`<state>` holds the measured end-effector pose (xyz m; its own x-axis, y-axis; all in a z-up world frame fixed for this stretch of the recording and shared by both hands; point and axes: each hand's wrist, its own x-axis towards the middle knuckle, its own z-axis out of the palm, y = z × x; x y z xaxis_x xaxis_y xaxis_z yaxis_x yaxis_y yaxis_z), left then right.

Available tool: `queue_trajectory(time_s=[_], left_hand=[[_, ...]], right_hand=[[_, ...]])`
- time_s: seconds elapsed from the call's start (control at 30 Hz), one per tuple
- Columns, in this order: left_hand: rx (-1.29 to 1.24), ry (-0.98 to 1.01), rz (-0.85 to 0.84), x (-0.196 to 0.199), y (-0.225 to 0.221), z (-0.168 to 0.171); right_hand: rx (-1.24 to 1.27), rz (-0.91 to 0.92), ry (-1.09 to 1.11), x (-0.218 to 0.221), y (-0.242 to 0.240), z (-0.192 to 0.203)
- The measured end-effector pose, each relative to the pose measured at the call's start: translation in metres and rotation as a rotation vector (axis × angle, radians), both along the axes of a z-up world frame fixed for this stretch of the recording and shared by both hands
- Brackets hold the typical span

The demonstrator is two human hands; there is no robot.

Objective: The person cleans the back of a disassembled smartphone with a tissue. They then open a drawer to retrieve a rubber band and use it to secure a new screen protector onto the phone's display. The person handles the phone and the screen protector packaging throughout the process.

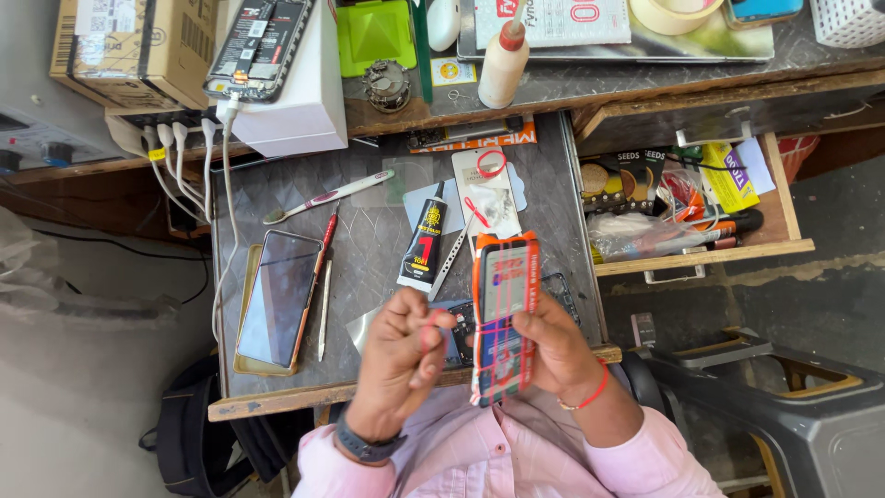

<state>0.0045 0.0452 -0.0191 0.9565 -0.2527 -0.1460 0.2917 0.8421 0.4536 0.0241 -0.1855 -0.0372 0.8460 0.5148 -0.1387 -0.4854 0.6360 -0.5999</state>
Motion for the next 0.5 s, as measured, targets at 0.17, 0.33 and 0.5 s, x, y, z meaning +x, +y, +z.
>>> queue_trajectory(time_s=[0.17, 0.33, 0.5], left_hand=[[0.606, -0.110, 0.083, 0.011, 0.037, 0.011], [1.228, -0.671, 0.053, 0.035, 0.040, 0.088], [1.661, -0.730, -0.457, 0.046, 0.009, 0.151]], right_hand=[[-0.254, -0.108, -0.179, 0.009, -0.015, 0.030], [-0.626, 0.135, -0.620, 0.017, -0.013, 0.090], [-1.377, 0.423, -1.036, 0.016, -0.005, 0.118]])
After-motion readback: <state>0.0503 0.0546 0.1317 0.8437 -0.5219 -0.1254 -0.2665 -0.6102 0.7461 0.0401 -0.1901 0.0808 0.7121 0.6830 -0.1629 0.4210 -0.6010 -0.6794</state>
